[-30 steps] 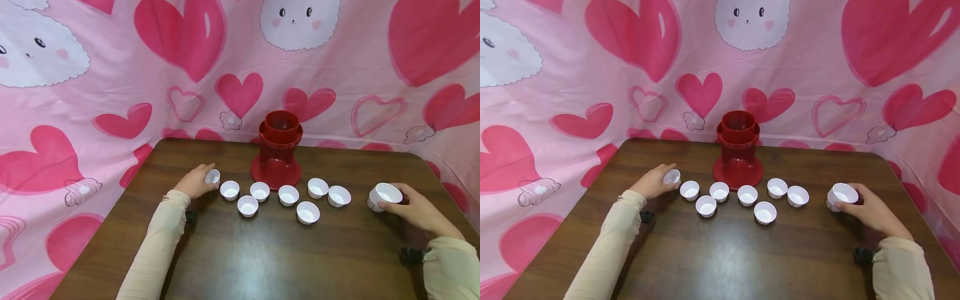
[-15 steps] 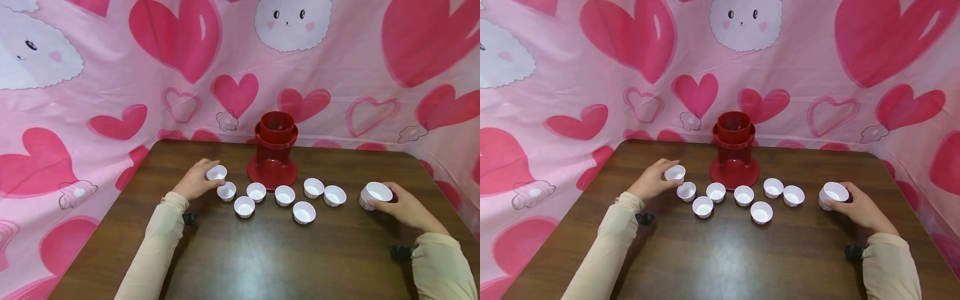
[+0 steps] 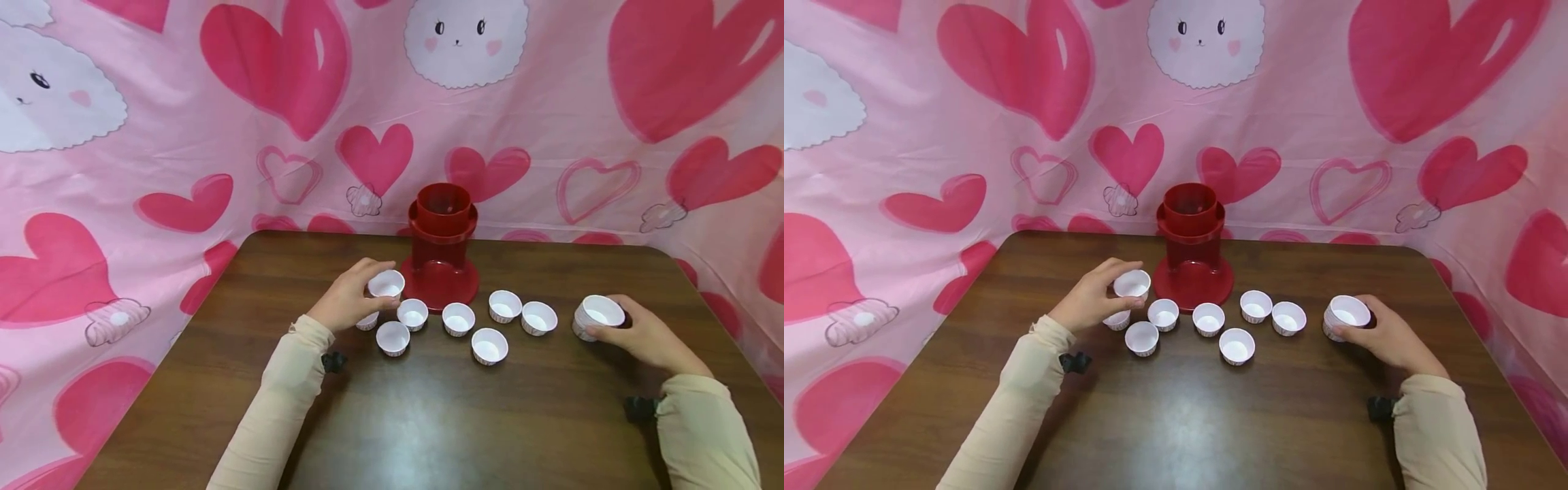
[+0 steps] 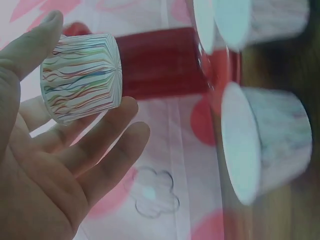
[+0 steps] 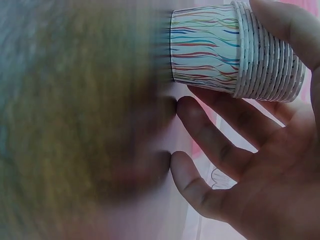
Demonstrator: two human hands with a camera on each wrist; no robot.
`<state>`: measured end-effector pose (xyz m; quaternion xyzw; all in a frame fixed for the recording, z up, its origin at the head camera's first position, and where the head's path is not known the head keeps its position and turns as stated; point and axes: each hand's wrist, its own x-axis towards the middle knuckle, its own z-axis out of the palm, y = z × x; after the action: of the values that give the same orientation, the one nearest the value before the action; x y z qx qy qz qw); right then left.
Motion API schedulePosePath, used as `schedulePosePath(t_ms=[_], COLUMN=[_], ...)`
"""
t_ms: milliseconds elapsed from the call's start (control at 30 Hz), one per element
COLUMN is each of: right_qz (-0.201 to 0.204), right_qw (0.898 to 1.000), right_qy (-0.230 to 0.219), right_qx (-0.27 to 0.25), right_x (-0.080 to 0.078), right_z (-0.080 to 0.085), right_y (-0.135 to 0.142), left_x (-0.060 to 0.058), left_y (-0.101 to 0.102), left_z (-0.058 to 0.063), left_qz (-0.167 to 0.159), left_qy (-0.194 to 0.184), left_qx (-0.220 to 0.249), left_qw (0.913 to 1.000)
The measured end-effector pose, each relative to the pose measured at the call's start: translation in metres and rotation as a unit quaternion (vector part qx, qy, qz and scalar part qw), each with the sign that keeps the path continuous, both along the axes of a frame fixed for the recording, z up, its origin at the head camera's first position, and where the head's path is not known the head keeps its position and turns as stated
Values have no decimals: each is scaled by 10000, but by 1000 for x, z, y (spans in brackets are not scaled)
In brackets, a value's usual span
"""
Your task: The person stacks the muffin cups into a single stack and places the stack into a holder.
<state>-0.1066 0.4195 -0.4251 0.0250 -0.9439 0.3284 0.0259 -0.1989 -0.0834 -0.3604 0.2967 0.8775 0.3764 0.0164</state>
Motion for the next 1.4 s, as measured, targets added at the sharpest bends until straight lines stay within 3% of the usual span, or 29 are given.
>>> schedulePosePath(t_ms=[233,667,967,1200,1400], right_qz=[82,76,95,100,115], right_qw=[9999,10000,9999,9999,9997], right_qy=[63,-21,-94,-4,-19], right_qx=[28,9,-14,-64,-224], right_x=[-1,-2,-2,-1,0], right_z=[-1,-3,-2,-3,-5], right_y=[-3,-3,-2,0,-2], left_x=[4,9,9,11,10], left_y=[30,93,133,177,216], left_z=[3,14,17,21,17], left_qz=[-443,-819,-833,-819,-786], left_qy=[217,431,183,48,-155], left_qx=[4,-478,-228,45,4], left_qw=[9988,9946,9961,9966,9968])
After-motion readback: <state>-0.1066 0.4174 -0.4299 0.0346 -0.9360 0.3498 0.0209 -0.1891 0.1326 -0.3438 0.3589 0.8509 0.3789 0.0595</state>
